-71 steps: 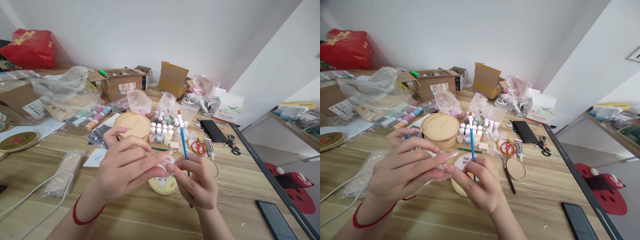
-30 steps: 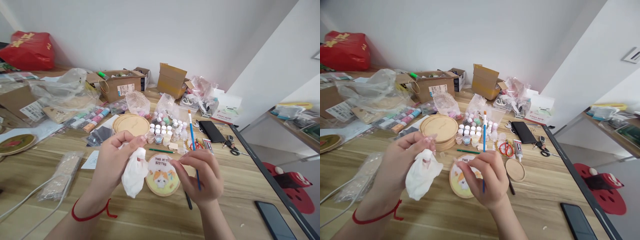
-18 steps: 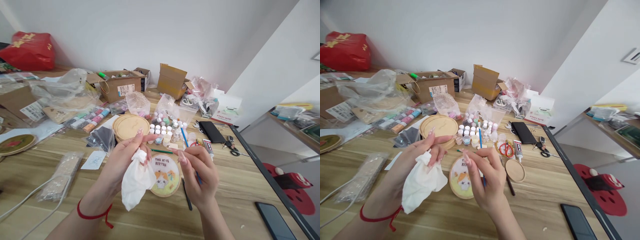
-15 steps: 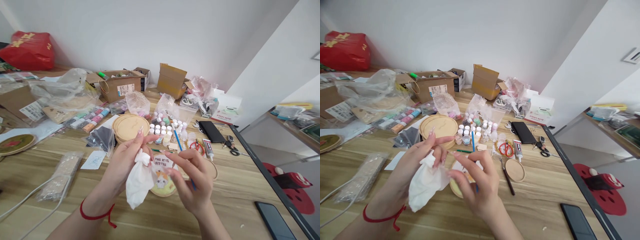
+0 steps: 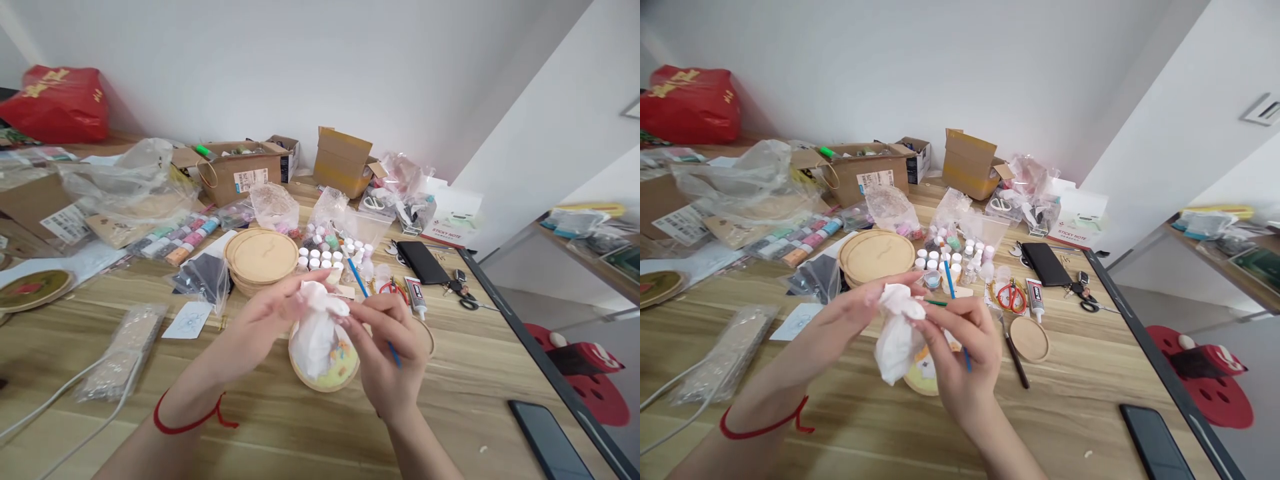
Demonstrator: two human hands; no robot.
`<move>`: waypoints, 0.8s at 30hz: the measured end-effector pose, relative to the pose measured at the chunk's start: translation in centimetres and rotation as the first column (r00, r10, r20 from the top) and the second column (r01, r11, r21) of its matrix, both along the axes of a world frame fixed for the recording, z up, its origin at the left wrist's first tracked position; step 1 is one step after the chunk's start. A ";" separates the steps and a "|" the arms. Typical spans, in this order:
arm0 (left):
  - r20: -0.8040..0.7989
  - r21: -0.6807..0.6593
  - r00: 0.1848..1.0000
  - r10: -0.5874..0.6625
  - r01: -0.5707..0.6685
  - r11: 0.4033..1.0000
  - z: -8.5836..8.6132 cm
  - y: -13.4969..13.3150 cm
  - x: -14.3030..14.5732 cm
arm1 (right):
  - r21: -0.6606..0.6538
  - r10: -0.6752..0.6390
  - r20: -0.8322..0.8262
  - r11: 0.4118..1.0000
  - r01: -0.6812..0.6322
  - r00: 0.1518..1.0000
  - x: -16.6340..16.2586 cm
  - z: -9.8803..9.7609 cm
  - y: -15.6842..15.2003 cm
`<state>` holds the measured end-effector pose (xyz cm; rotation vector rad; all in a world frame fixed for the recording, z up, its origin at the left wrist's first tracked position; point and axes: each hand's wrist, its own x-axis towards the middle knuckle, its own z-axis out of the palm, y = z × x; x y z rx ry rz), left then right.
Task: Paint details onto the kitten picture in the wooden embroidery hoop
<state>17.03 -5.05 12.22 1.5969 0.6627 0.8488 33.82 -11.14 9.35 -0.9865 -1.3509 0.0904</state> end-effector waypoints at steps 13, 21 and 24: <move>0.165 0.814 0.692 0.703 -0.498 0.299 -0.6 2.0 -2.3 | -0.060 0.205 0.332 0.979 -0.197 0.921 0.2 1.0 5.9; 0.261 0.725 0.594 0.761 -0.641 0.251 -0.6 3.3 -3.2 | -0.018 0.302 0.478 0.942 -0.334 0.825 -2.1 1.1 10.2; 0.257 0.687 0.603 0.755 -0.663 0.296 -1.1 4.0 -3.3 | -0.003 0.315 0.444 0.937 -0.350 0.839 -2.8 0.8 10.9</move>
